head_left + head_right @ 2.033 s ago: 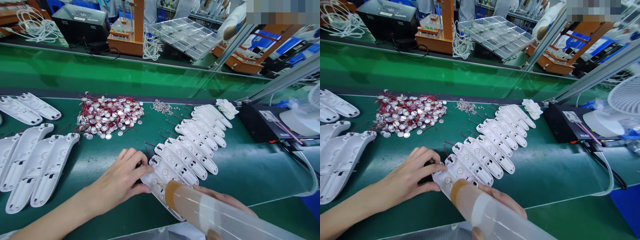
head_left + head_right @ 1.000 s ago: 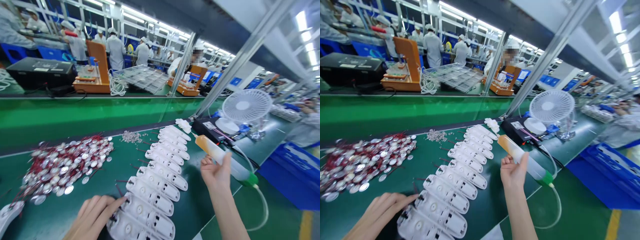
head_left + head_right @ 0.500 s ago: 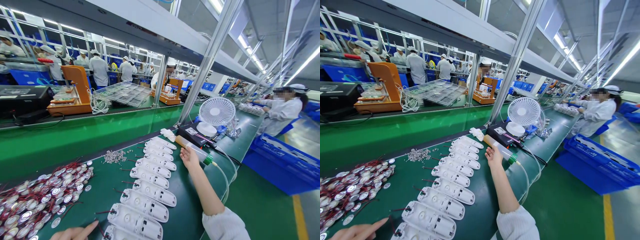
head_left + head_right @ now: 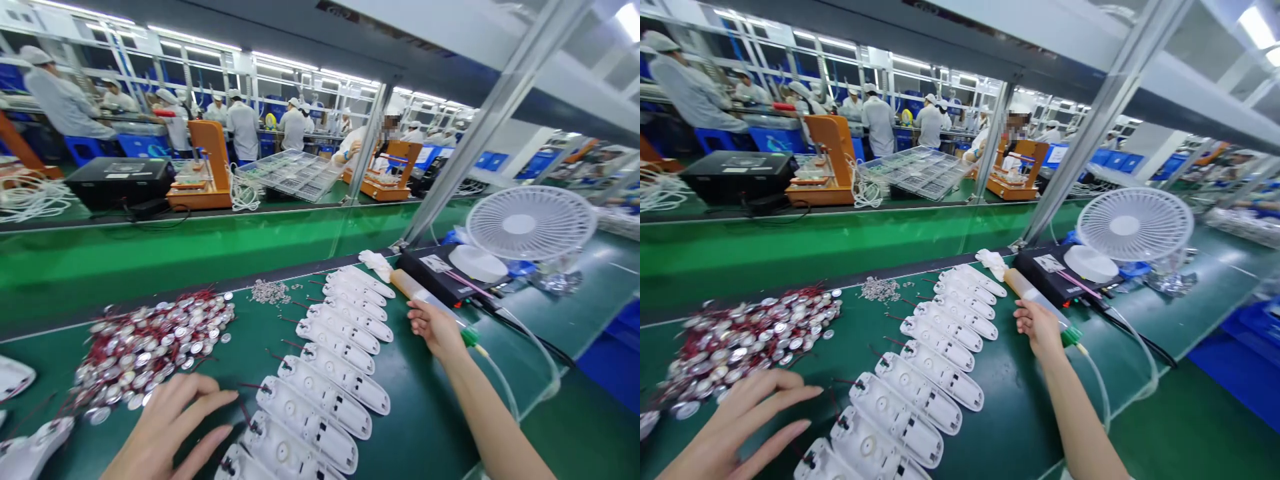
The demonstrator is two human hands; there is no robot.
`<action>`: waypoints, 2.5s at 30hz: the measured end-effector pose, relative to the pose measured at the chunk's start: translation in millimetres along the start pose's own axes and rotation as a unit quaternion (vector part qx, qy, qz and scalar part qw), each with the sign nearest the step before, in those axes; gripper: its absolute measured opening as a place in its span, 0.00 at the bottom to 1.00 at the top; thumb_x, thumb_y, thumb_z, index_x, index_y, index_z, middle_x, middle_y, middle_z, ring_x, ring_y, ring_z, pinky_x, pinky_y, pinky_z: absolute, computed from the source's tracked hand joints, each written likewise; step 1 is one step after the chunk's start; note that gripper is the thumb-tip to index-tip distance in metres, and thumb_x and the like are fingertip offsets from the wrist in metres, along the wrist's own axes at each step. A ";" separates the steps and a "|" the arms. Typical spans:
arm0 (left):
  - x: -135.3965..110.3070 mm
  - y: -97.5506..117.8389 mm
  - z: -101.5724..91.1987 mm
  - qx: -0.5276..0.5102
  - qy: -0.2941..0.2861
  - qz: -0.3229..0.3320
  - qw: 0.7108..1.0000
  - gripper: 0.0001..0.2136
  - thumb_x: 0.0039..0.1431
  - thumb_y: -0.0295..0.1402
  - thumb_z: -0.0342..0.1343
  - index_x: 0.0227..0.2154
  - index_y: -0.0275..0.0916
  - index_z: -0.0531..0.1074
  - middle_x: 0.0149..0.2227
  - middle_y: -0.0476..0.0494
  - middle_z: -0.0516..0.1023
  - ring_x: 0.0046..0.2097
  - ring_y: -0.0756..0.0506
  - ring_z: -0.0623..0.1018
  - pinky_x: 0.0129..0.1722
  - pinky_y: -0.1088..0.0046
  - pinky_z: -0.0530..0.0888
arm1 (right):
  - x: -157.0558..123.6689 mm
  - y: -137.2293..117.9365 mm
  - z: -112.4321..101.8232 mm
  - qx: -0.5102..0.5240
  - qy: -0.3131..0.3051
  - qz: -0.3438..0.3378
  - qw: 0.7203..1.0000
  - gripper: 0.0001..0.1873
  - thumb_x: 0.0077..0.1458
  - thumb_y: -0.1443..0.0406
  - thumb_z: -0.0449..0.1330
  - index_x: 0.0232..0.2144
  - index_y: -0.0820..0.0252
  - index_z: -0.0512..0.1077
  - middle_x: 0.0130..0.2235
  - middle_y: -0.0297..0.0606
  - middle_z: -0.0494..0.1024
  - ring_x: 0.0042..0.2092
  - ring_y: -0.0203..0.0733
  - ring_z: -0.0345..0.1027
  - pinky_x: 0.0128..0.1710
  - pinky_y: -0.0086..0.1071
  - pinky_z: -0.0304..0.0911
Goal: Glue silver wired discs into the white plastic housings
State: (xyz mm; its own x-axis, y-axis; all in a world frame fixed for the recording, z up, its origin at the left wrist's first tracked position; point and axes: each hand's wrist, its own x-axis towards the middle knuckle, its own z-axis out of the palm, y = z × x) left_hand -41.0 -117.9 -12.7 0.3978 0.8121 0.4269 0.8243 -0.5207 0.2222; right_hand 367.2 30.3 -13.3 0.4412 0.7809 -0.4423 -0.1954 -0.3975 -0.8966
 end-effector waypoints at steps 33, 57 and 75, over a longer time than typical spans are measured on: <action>55.8 -50.9 16.7 0.133 -0.128 -0.126 0.975 0.11 0.61 0.25 0.42 0.32 0.37 0.71 0.35 0.42 0.71 0.35 0.44 0.73 0.35 0.68 0.69 | -73.0 -29.8 57.7 -0.104 -0.255 -0.273 0.922 0.21 0.42 0.49 0.65 0.24 0.62 0.72 0.21 0.38 0.70 0.18 0.35 0.60 0.15 0.26 0.58; 58.9 -34.6 13.3 -0.021 0.066 -0.124 0.990 0.12 0.65 0.36 0.39 0.36 0.39 0.66 0.36 0.44 0.74 0.38 0.47 0.75 0.36 0.73 0.71 | -91.4 -21.8 62.9 -0.141 -0.250 -0.283 0.915 0.17 0.46 0.52 0.62 0.23 0.60 0.71 0.19 0.34 0.69 0.18 0.33 0.59 0.16 0.25 0.57; 66.9 39.3 6.7 -0.451 -0.006 -0.233 0.861 0.05 0.55 0.28 0.52 0.28 0.38 0.73 0.27 0.48 0.70 0.25 0.52 0.73 0.21 0.81 0.73 | -151.5 25.8 112.6 -0.368 -0.334 -0.670 0.551 0.14 0.58 0.75 0.44 0.32 0.62 0.67 0.26 0.35 0.67 0.28 0.40 0.57 0.32 0.35 0.54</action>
State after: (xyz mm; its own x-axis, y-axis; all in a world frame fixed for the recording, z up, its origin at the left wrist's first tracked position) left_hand 20.7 -82.3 18.7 0.1169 0.9881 0.0996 0.2489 -0.1263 0.9603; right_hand 196.7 -44.0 28.0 -0.7117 0.5167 0.4760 0.4315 0.8562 -0.2842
